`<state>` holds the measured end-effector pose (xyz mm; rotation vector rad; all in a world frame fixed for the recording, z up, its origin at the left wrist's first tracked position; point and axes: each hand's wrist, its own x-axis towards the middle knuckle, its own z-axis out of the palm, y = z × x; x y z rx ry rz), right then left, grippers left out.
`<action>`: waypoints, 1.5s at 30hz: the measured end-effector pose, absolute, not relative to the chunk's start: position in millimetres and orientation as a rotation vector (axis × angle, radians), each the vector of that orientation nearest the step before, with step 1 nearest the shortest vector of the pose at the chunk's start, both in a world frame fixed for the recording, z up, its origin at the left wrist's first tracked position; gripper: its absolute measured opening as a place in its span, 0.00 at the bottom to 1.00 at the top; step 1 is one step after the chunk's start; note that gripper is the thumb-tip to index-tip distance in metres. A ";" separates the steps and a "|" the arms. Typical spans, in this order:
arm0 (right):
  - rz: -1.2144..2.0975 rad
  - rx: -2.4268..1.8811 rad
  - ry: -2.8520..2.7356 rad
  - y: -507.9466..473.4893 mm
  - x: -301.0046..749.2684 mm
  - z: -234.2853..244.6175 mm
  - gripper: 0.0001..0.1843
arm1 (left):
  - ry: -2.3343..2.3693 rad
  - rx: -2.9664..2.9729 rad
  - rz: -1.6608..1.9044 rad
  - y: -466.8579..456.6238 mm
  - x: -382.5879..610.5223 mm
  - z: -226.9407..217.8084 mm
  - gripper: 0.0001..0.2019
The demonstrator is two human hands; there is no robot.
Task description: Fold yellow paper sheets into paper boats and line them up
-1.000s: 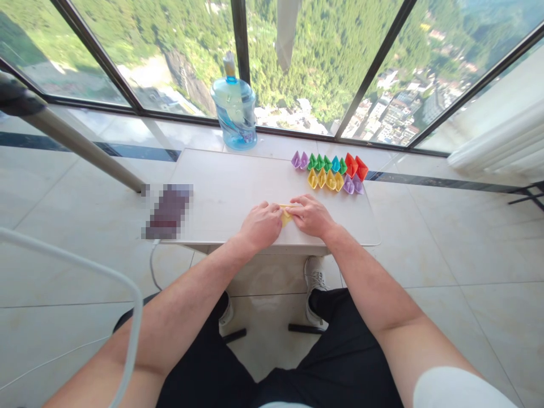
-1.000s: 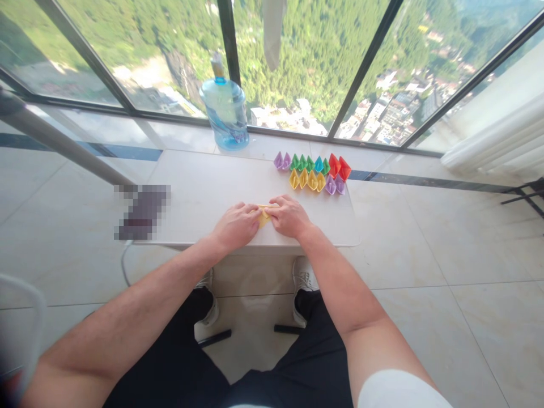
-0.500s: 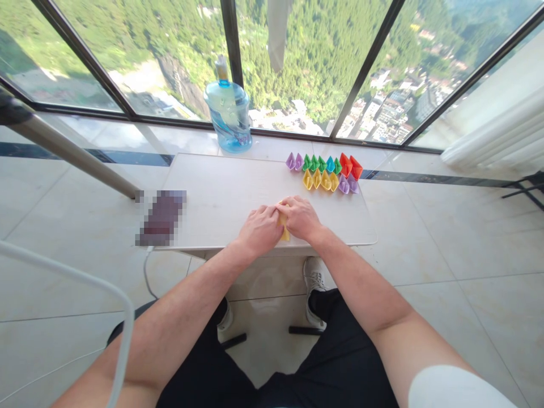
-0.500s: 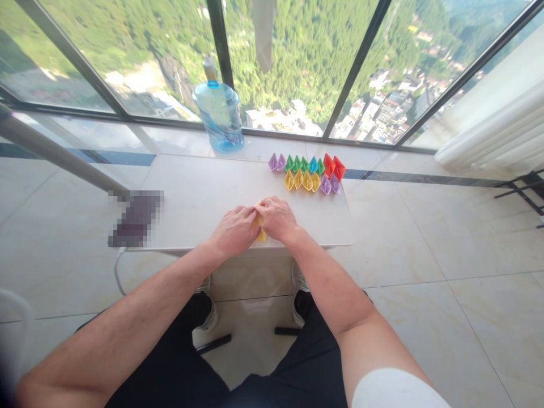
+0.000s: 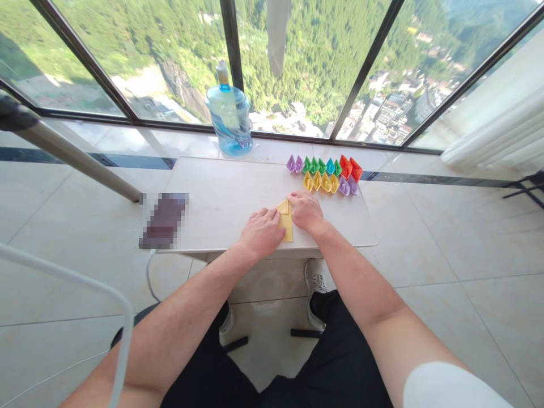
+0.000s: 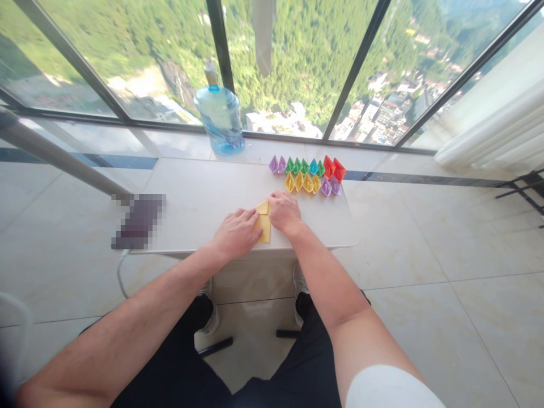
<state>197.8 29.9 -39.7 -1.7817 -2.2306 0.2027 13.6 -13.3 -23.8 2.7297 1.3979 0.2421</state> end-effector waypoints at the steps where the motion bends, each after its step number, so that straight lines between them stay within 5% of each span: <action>1: 0.196 -1.823 -2.189 30.8 199.7 -39.3 0.23 | 1.397 2.731 0.236 -13.4 13.6 -23.7 0.17; 22: 0.236 -1.860 -2.117 24.8 199.7 -27.0 0.25 | 1.519 2.683 0.212 -9.7 8.7 -20.1 0.20; 30: 0.407 -1.863 -2.070 17.5 195.2 -2.6 0.13 | 1.581 2.624 0.126 5.5 -1.9 -17.4 0.17; 45: 0.802 -1.968 -1.584 24.6 201.5 -15.0 0.26 | 1.518 2.691 0.212 -5.1 3.3 -22.0 0.16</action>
